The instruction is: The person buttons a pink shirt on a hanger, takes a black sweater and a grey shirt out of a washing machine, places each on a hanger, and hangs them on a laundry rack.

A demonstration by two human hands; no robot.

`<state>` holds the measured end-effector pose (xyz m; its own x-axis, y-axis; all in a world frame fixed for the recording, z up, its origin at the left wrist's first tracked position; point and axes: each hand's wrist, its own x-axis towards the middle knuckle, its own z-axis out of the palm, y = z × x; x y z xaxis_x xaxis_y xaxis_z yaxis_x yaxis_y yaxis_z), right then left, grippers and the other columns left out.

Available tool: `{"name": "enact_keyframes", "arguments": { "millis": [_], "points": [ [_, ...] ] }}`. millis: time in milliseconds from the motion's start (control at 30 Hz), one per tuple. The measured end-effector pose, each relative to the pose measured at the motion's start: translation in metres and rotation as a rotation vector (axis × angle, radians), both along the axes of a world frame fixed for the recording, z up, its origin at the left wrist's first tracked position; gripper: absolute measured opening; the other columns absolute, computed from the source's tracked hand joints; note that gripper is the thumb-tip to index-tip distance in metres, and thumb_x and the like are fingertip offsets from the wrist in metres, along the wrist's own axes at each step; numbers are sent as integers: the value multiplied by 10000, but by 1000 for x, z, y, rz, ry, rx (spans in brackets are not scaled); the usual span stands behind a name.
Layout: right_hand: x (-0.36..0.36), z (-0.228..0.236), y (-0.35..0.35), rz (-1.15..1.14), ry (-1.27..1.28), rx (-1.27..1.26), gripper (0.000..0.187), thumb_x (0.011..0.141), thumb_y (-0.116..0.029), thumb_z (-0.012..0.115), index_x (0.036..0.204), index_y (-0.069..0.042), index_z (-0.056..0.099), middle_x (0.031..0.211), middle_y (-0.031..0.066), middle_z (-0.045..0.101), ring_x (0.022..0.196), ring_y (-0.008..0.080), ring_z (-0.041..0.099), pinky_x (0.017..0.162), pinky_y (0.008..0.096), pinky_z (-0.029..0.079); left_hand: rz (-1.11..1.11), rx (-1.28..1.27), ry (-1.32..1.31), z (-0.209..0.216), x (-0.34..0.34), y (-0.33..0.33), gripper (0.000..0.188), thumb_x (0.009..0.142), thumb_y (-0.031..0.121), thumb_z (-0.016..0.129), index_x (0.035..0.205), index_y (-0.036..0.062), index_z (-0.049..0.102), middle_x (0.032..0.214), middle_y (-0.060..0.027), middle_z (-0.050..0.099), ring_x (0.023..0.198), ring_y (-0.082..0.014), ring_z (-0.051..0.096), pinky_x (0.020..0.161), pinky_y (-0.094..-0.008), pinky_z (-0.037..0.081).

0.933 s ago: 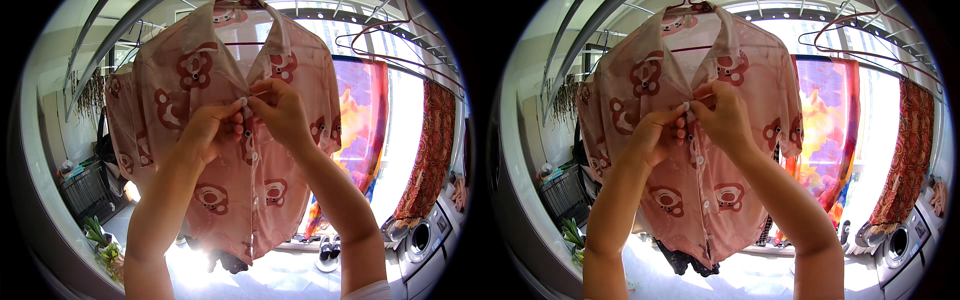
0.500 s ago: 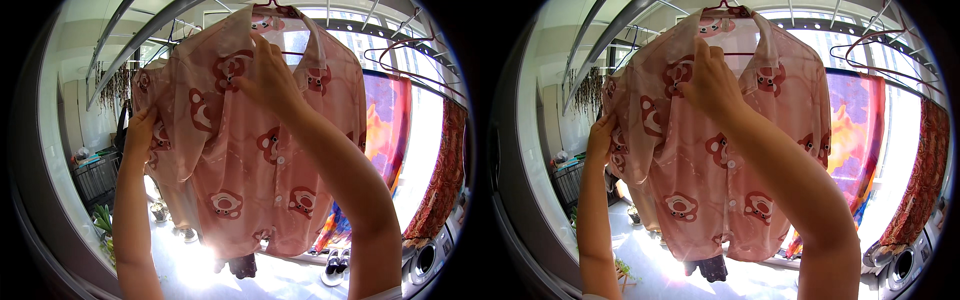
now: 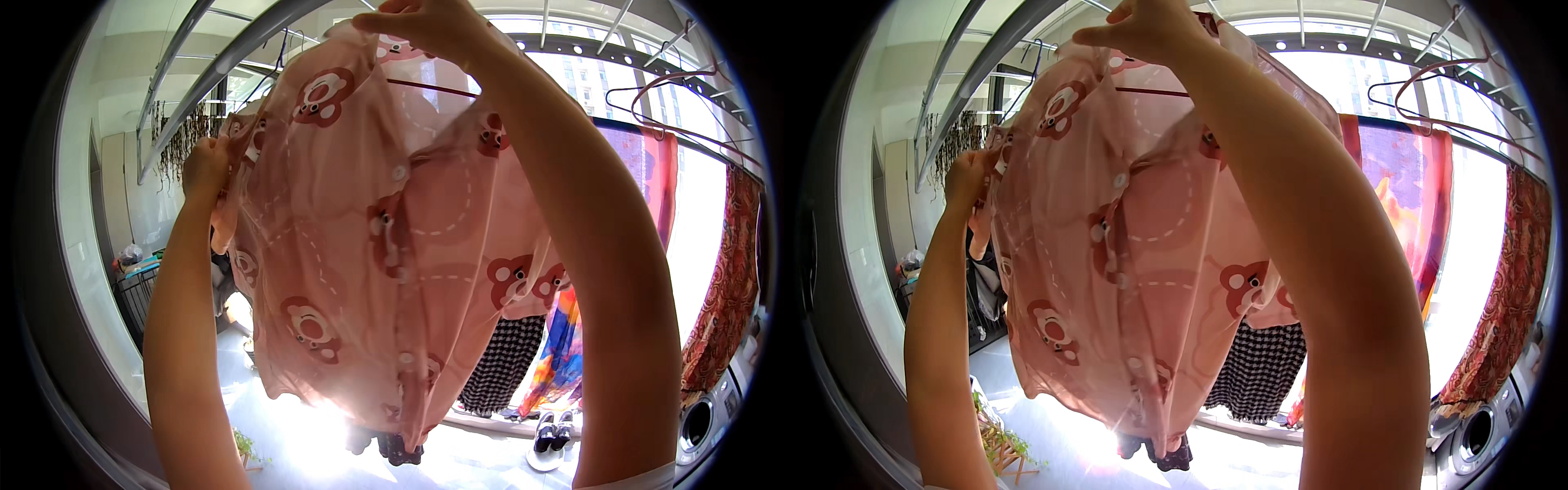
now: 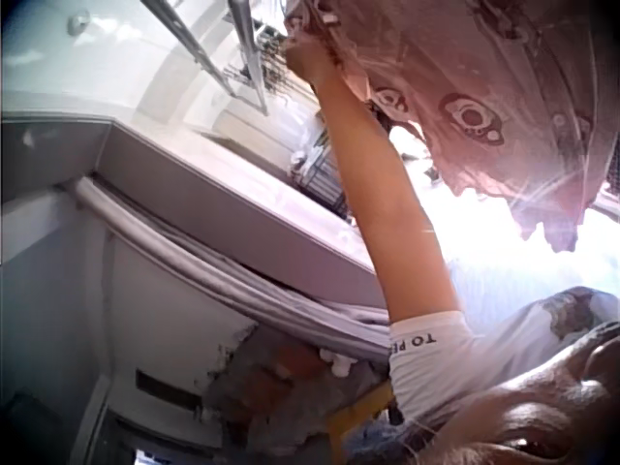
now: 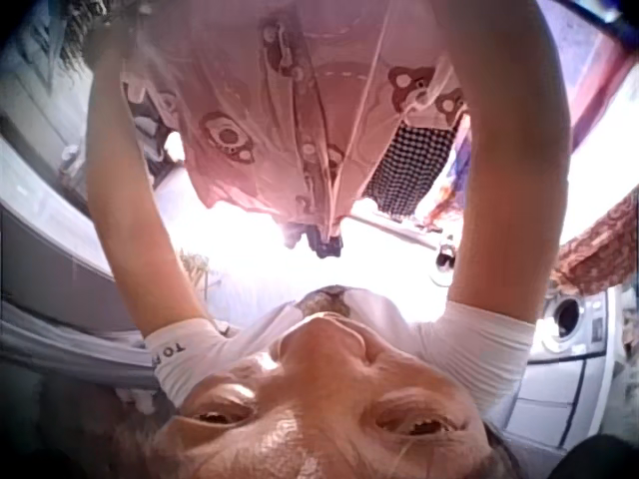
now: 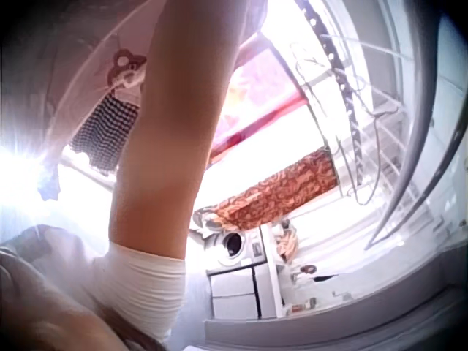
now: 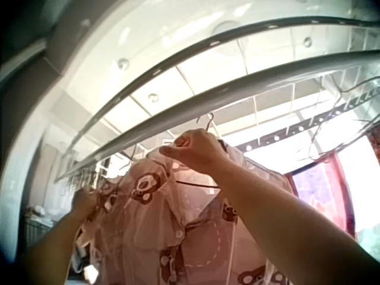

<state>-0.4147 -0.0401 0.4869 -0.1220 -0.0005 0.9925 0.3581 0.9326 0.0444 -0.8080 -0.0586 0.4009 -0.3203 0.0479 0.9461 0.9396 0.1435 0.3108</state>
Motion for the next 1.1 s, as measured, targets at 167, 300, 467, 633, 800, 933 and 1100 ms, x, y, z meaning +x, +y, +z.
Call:
{"name": "enact_keyframes", "arguments": {
  "millis": [167,300,467,633,800,933,1100],
  "points": [
    [93,-21,80,-415,512,321,331,853,-350,577,996,-71,684,934,117,675,866,238,638,811,351,491,-519,384,377,4,113,23,481,886,457,552,1137,51,616,999,-127,666,922,-241,635,804,-333,478],
    [151,-20,118,-102,216,-213,354,865,-363,555,1026,-76,686,844,86,659,801,174,600,756,310,461,-683,174,263,41,148,49,431,845,371,640,1164,82,619,985,-100,676,878,-173,632,781,-283,479],
    [161,-14,122,-239,141,18,350,830,-395,628,951,-78,713,651,33,619,621,135,568,621,286,461,-689,272,326,54,159,77,289,812,250,678,1036,68,685,920,-96,696,797,-147,646,741,-259,488],
    [156,10,101,-362,171,42,346,850,-343,605,851,-8,690,682,85,615,634,157,553,604,309,454,-1059,71,21,58,164,75,239,850,181,636,1024,22,679,886,-65,687,759,-110,624,705,-246,490],
    [164,58,110,-659,319,211,281,785,-291,595,774,-25,686,824,219,645,783,339,635,729,409,496,-1247,-70,-435,85,155,71,233,837,219,596,930,17,665,827,-65,652,686,-161,589,644,-300,473],
    [193,56,134,-1071,5,284,353,807,-349,608,811,-5,682,906,209,656,903,351,622,817,421,483,-912,-8,-296,78,163,70,269,843,286,588,851,22,639,796,-68,624,629,-175,546,574,-329,450],
    [199,1,112,-486,12,-365,486,847,-517,594,878,-35,651,673,12,543,617,108,467,608,305,434,-978,-43,-292,41,155,48,364,813,318,668,1028,32,598,895,-70,643,721,-136,590,647,-281,483]
  ]
}}
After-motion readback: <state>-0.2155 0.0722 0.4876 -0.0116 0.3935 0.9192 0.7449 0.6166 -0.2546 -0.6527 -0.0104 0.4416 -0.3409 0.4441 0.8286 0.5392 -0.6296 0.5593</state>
